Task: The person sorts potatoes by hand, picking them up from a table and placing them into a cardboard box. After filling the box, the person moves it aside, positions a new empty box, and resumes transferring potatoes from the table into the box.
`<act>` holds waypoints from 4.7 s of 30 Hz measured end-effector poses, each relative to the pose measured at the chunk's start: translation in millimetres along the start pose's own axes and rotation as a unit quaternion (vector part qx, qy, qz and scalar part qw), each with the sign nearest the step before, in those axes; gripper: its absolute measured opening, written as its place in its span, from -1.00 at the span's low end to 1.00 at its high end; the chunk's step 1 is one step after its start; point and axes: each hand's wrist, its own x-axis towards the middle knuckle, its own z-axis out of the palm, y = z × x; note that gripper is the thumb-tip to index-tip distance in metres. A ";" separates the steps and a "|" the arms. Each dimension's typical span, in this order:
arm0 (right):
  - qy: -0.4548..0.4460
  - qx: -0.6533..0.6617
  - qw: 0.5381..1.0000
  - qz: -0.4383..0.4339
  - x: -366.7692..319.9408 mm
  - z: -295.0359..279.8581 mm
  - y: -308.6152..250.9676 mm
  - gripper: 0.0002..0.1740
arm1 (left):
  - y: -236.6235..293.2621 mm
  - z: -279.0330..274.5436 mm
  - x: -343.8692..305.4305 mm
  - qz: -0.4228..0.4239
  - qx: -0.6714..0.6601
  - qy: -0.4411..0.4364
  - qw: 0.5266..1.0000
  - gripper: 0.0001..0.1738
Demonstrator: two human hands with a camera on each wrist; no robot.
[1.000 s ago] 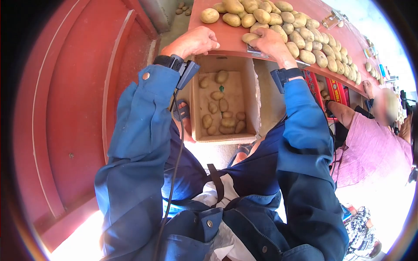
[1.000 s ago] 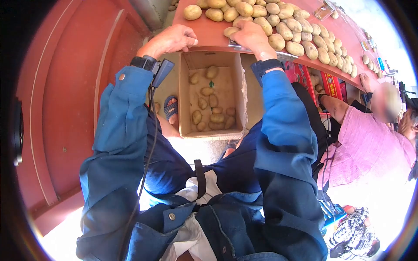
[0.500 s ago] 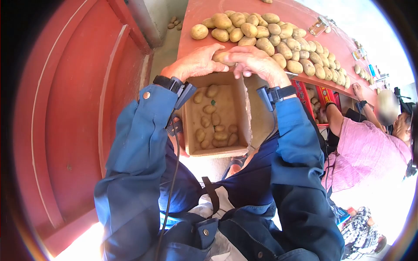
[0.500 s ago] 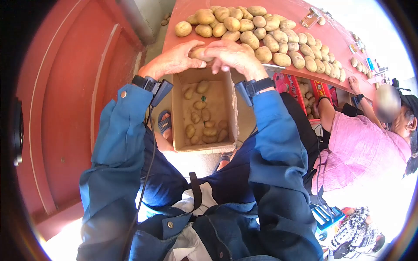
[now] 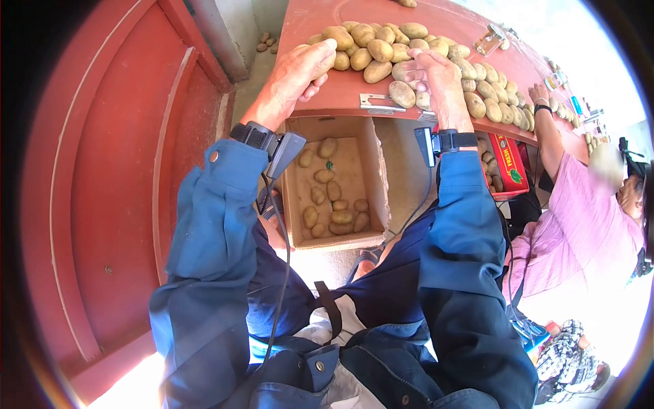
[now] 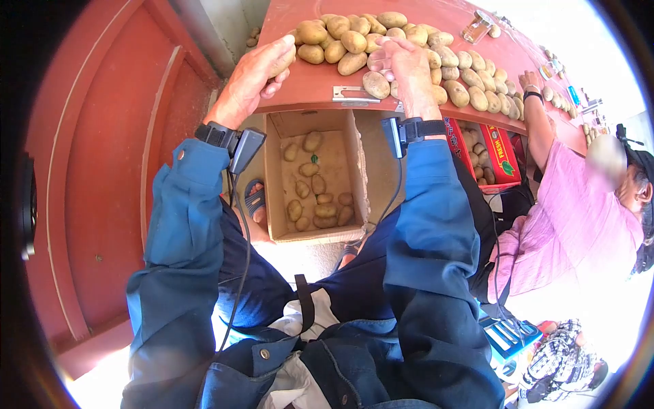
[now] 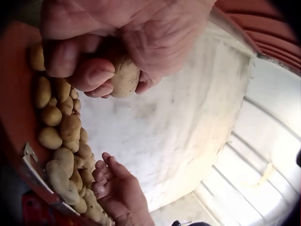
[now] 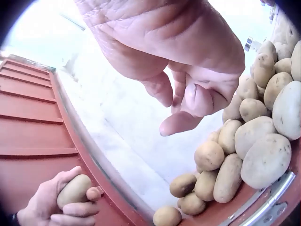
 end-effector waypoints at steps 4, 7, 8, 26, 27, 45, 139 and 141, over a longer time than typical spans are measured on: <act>0.047 -0.046 0.998 -0.003 3.7 -9.1 -0.9 -0.70 | 6.7 0.2 -3.7 0.015 -0.046 -0.019 0.999 -0.56; 0.066 -0.062 0.996 -0.006 2.2 -10.0 -4.7 -0.69 | 10.7 3.6 -8.1 0.043 -0.085 -0.010 0.995 -0.60; 0.073 -0.066 0.995 -0.007 1.2 -10.4 -5.4 -0.69 | 11.3 4.2 -9.1 0.052 -0.102 -0.006 0.993 -0.62; 0.133 -0.027 0.990 -0.029 6.0 -34.8 -15.1 -0.75 | 3.6 3.5 -21.3 -0.042 0.000 -0.106 0.993 -0.61; 0.126 -0.016 0.991 -0.035 5.5 -38.5 -16.1 -0.74 | 2.9 5.3 -22.6 -0.052 0.017 -0.113 0.992 -0.61; 0.081 -0.067 0.994 -0.011 1.7 -40.9 -9.5 -0.67 | -12.4 5.9 -13.5 -0.063 0.097 -0.116 0.986 -0.67; 0.268 -0.388 0.881 -0.042 64.0 -87.5 56.3 -0.46 | 23.8 -55.2 -7.9 0.013 -0.087 0.117 0.989 -0.71; 0.227 -0.318 0.919 -0.055 67.7 -93.1 53.7 -0.48 | 21.9 -56.8 -6.8 0.016 -0.087 0.111 0.990 -0.71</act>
